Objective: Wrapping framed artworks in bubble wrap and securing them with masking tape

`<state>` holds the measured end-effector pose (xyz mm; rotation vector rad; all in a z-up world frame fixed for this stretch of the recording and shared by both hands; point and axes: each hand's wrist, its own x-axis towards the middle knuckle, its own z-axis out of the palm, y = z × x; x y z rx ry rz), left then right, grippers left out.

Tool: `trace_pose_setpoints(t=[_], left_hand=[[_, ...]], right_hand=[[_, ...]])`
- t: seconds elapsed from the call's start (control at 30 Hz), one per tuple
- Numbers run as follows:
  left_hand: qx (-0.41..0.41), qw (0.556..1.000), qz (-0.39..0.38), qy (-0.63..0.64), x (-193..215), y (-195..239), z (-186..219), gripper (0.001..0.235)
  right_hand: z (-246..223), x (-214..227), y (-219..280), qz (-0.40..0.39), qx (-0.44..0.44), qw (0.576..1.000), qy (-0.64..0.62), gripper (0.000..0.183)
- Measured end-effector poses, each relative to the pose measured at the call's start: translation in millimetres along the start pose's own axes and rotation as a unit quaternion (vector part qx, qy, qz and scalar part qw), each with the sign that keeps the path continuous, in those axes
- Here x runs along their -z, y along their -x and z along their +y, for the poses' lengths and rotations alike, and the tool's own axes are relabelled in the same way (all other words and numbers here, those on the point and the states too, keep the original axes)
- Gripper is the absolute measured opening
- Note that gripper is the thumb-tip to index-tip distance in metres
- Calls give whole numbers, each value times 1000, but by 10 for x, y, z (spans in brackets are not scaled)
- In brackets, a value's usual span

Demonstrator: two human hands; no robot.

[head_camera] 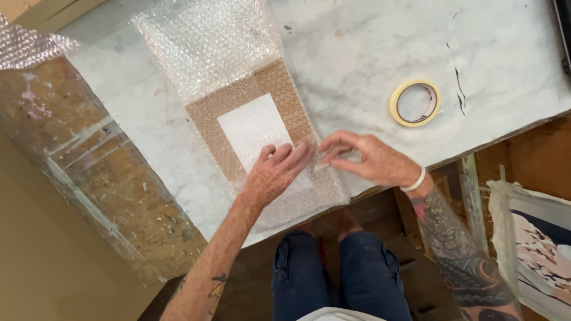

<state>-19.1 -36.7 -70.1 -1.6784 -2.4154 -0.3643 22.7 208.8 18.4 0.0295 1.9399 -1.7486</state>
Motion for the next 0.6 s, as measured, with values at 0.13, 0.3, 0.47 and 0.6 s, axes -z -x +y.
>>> trace_pose_setpoints(t=[0.13,0.3,0.47,0.6], left_hand=[[26,1000,-1,-11,95,-46,-35,30],[69,995,56,37,87,-158,40,30],[91,990,100,40,14,-153,66,23],[111,988,97,50,-91,-82,57,29]], right_hand=[[165,130,-103,32,17,999,17,27],[305,190,-149,47,8,998,33,16],[349,188,-187,21,19,999,18,17],[294,92,-267,20,-20,1000,-10,42]])
